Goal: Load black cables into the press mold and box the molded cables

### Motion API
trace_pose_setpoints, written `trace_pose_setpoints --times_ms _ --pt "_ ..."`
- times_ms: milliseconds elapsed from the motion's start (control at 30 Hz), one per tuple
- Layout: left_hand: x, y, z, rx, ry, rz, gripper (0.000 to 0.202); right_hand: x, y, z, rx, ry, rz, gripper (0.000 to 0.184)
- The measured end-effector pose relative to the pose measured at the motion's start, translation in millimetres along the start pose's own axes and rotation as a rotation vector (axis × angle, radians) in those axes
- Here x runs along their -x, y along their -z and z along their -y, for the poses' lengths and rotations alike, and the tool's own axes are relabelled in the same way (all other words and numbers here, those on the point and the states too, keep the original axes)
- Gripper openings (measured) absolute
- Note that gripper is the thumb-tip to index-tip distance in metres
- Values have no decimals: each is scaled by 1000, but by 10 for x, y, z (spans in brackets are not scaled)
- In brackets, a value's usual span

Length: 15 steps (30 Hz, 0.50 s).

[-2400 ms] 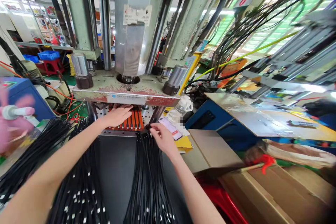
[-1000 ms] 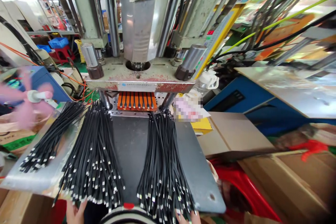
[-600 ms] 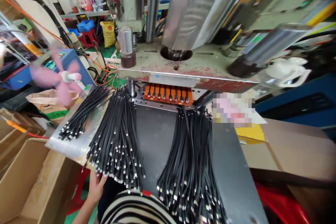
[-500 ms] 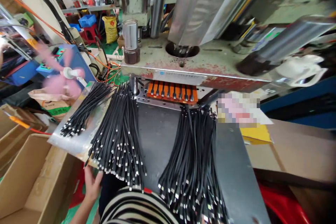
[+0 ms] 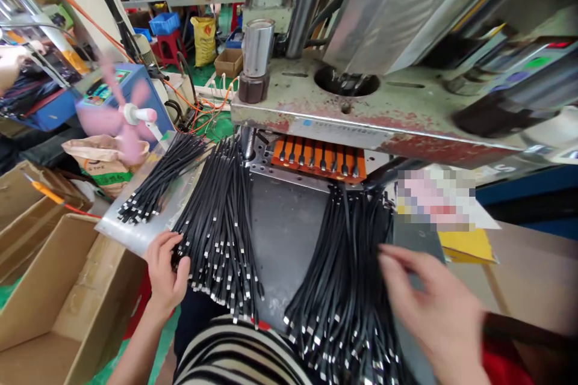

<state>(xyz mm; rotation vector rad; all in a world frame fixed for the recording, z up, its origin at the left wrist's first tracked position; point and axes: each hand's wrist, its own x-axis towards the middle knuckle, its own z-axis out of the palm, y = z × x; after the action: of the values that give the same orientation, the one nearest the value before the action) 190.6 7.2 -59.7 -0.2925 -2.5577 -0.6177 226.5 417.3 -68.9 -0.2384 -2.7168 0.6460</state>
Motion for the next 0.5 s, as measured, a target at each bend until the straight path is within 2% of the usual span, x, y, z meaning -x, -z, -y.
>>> trace_pose_setpoints --times_ms 67,100,200,267,333,500 --pt "-106 77 -13 -20 -77 93 24 -303 -196 499 -112 354 206 28" --pt "-181 95 -22 -39 -132 154 23 -431 -302 745 -123 462 307 28" --pt "-476 56 -92 -117 -291 323 27 -690 -583 1346 -47 621 524 31" --pt "-678 -24 -167 -198 -357 387 30 -771 -706 1605 13 647 586 34" --pt "-836 -116 -243 -270 -375 417 31 -806 -776 1770 60 610 616 35" --pt "-957 -302 -315 -273 -385 368 22 -833 -815 1916 80 426 666 24"
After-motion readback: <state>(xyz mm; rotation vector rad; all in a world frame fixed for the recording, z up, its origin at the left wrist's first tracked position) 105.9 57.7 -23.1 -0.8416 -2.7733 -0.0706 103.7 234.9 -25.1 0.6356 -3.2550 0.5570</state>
